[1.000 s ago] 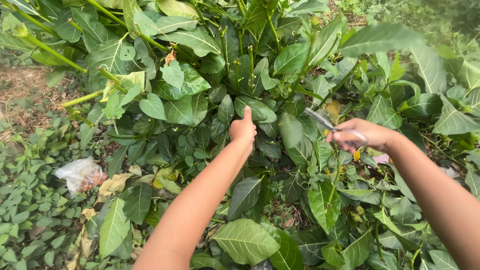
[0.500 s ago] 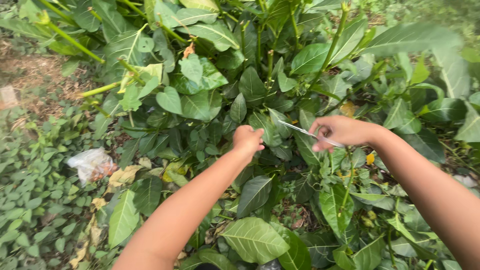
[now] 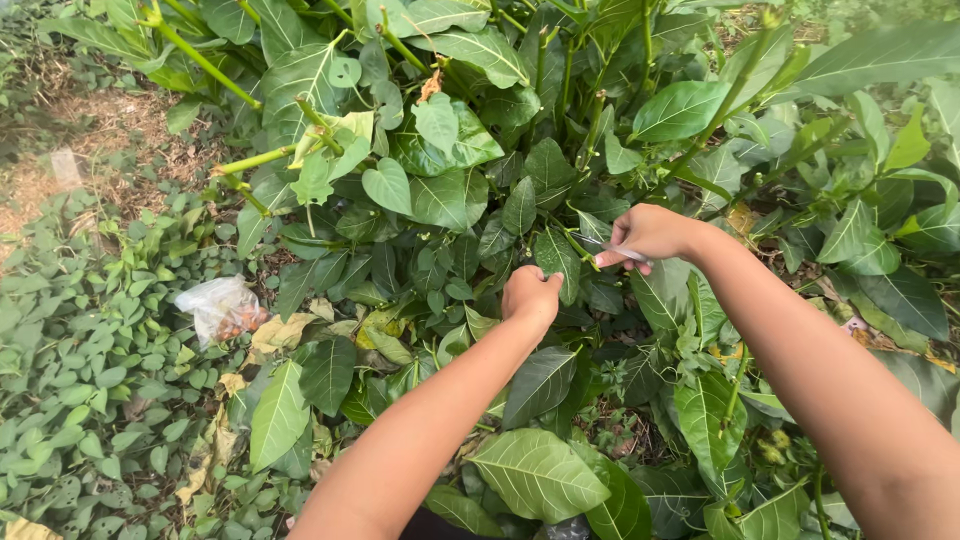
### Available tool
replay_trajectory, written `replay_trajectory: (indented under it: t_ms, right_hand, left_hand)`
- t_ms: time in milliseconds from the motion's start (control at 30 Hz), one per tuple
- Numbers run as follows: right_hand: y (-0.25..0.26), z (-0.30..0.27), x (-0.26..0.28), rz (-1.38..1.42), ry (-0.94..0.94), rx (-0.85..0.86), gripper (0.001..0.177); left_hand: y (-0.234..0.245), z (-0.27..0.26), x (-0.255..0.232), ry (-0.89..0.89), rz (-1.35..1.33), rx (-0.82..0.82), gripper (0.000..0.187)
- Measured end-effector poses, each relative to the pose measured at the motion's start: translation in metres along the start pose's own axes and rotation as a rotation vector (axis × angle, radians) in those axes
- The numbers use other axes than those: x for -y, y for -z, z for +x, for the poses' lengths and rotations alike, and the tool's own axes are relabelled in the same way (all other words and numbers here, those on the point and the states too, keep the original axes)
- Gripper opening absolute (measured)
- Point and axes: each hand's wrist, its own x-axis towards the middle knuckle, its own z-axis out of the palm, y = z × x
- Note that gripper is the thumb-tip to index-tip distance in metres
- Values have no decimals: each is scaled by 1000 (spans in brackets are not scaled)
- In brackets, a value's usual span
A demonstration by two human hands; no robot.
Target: The person harvests leaves from a plant using scissors and their hands, placing the cut leaves on the ground.
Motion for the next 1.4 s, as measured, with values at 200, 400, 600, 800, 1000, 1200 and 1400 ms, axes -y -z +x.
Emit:
replay_trajectory:
  t_ms: [200,400,600,800,1000,1200,1400]
  right_hand:
    - [-1,10,0,17,-132,5,53]
    - [-11,34,-9,29,-61,1,53]
    - [-14,50,-23,52,-5,-15,50]
    - [-15,43,-24,-30,32,-52,51]
    - [-6,30,-23,-59,-19,21,54]
    - [9,-1,-42,29,-36,93,55]
    - [21,-23,-58,253,-26,100,46]
  left_hand:
    - [-4,2,9,-19,78,22,34]
    - [-6,6,18,-28,95,26,33]
    - [0,11,22,-25,127,51,33]
    - [0,11,22,-31,119,15,30]
    - [-2,-12,20,-19,261,275,26]
    - [12,-4,44,-366,699,484,30]
    - [5,49,61,-279,74,189,39]
